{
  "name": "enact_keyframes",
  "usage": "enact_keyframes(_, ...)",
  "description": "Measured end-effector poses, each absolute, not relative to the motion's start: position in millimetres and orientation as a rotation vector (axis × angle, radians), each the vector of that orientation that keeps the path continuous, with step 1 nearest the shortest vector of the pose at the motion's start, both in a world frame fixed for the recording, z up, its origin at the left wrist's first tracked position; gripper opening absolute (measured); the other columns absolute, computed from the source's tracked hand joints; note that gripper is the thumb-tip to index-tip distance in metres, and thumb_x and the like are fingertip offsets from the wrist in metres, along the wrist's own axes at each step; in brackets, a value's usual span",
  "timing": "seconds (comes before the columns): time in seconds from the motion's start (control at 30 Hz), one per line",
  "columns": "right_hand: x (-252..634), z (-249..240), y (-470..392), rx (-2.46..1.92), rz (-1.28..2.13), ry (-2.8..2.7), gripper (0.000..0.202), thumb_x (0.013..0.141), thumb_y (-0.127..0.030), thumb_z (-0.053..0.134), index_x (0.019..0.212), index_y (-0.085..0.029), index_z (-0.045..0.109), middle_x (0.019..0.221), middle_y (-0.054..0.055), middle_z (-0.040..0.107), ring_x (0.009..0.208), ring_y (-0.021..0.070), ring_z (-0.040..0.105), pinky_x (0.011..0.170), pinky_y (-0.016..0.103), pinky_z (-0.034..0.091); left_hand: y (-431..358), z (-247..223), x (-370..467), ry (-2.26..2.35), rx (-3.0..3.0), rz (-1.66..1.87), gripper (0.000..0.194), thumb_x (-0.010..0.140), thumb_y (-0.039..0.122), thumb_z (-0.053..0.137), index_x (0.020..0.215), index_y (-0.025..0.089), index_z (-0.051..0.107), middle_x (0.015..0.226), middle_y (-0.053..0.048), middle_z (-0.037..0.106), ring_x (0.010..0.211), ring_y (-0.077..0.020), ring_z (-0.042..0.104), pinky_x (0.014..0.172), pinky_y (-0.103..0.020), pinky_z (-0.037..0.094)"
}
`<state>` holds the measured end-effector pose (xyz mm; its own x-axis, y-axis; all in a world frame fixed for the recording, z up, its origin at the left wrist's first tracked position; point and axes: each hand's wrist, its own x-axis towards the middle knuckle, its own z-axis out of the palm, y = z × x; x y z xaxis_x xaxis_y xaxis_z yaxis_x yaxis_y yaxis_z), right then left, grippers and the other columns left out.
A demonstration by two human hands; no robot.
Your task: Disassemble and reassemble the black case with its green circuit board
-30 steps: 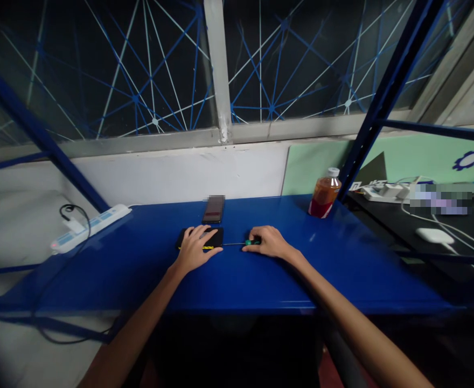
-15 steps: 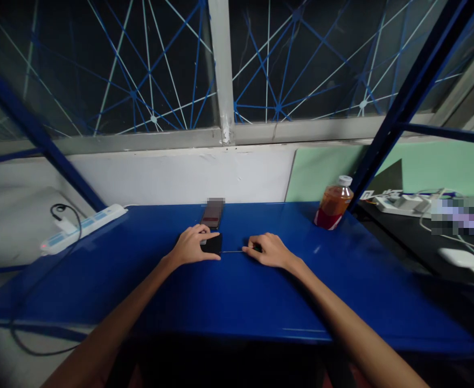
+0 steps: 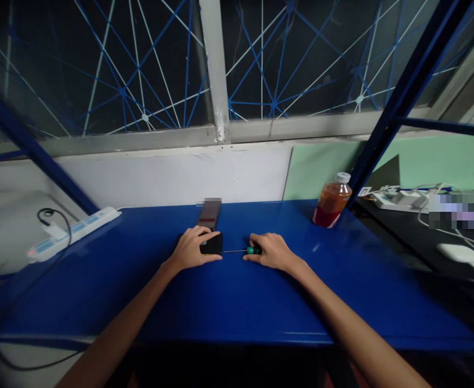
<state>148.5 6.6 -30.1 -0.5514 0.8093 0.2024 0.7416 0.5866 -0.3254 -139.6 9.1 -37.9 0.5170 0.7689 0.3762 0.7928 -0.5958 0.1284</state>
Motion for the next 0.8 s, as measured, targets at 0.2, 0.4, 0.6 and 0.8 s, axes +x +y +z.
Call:
enact_keyframes(0.2,143.9,-23.9,-1.4,-1.305,0.206,-2.490,0.037,0.087,-0.058,0.051,0.084,-0.022,0.059,0.065,0.001,0.065,0.056,0.0157,0.056,0.053,0.025,0.024,6.9,-37.2,-138.5,-1.388,-2.682,-0.671,0.072,0.072,0.071,0.061,0.128,0.025,0.056,0.113,-0.009,0.063,0.102,-0.0286,0.056,0.083,-0.042,0.042)
enact_keyframes(0.4,148.5,-21.2,2.3,-1.257,0.277,-2.486,0.039,0.092,-0.053,0.047,0.081,-0.021,0.066,0.078,0.004,0.068,0.065,0.0164,0.059,0.056,0.026,0.029,5.6,-37.9,-139.9,-1.404,-2.670,-0.683,0.068,0.071,0.071,0.063,0.122,0.026,0.061,0.116,-0.009,0.064,0.106,-0.0298,0.056,0.085,-0.044,0.043)
enact_keyframes(0.6,149.0,-25.9,5.6,-1.269,0.337,-2.481,0.042,0.074,-0.061,0.066,0.074,-0.020,0.058,0.079,0.001,0.064,0.061,0.0134,0.053,0.053,0.024,0.026,3.0,-36.5,-140.5,-1.433,-2.661,-0.666,0.070,0.070,0.071,0.064,0.121,0.024,0.063,0.118,-0.010,0.064,0.107,-0.0309,0.056,0.087,-0.046,0.044)
enact_keyframes(0.8,143.3,-24.2,-0.2,-1.343,0.346,-2.477,0.037,0.074,-0.055,0.070,0.082,-0.022,0.055,0.060,-0.004,0.057,0.053,0.0132,0.049,0.051,0.024,0.024,1.3,-36.5,-140.3,-1.401,-2.669,-0.689,0.065,0.073,0.065,0.065,0.123,0.023,0.061,0.125,-0.011,0.060,0.113,-0.0315,0.054,0.091,-0.048,0.042)
